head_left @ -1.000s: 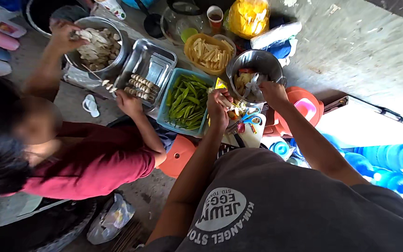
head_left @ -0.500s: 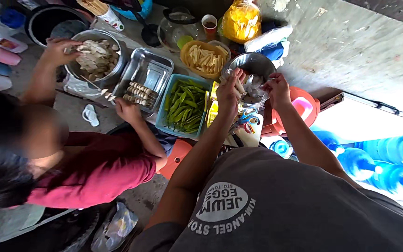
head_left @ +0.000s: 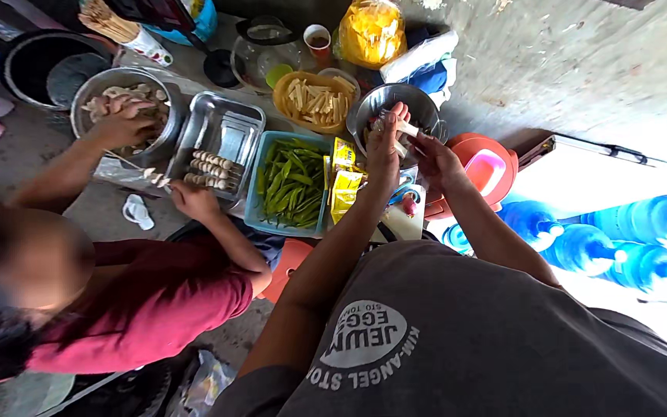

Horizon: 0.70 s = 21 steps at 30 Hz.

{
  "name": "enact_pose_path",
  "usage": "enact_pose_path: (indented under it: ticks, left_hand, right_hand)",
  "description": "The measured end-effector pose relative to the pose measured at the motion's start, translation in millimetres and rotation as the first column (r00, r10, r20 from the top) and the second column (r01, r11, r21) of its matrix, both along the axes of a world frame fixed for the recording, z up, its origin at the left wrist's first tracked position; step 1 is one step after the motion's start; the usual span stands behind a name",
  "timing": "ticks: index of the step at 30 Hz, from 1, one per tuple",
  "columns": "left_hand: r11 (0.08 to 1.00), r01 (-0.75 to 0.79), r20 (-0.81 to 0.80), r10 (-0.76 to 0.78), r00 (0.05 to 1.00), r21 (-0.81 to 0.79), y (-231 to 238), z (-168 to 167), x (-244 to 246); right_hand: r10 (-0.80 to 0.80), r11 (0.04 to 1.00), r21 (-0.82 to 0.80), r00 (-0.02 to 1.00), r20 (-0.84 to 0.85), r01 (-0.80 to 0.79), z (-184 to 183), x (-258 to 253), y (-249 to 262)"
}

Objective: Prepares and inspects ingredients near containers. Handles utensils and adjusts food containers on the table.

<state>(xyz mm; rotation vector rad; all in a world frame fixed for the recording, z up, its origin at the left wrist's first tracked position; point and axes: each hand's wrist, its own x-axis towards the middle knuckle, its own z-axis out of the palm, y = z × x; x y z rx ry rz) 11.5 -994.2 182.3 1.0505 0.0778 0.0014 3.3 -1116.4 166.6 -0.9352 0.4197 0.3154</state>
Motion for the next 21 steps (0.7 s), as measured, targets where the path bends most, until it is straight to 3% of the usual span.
enact_pose_path:
  ticks: [3,6,8,10,12,14,16,21]
  left_hand:
    - [0.999,-0.006,-0.066,0.004,0.998,-0.034,1.5,-2.8,-1.5]
    - [0.995,-0.061,-0.193,0.044,0.980,-0.080,11.1,-0.1,-3.6]
    - [0.993,-0.095,-0.241,0.074,0.968,-0.075,21.9,0.6,-6.7]
    - [0.989,-0.139,-0.293,0.115,0.949,-0.059,31.5,0.5,-10.0]
    - [0.979,-0.197,-0.357,0.163,0.920,-0.059,37.8,-1.5,-13.4]
    - [0.969,-0.232,-0.400,0.180,0.899,-0.086,42.8,-1.4,-18.4]
    - [0.964,-0.253,-0.412,0.198,0.890,-0.084,46.2,2.4,-23.4]
    - [0.962,-0.272,-0.386,0.255,0.886,0.012,49.9,6.0,-29.7]
  right_hand:
    - [-0.063,0.998,0.006,0.996,0.067,0.063,0.2,15.2,-12.0]
    - [-0.088,0.960,-0.242,0.972,0.218,0.141,-0.3,40.1,-31.9]
    - [-0.042,0.808,-0.550,0.952,0.302,0.210,-0.9,60.3,-42.2]
    - [0.156,0.536,-0.823,0.936,0.315,0.188,-9.3,80.2,-48.8]
    - [0.401,0.240,-0.970,0.907,0.125,0.027,-18.0,95.7,-46.8]
    - [0.511,0.058,-0.996,0.860,-0.023,-0.061,-22.7,105.3,-42.1]
    - [0.534,-0.013,-0.998,0.843,-0.062,-0.065,-12.9,110.3,-38.0]
    - [0.510,-0.049,-0.999,0.859,-0.030,-0.006,2.9,113.2,-33.6]
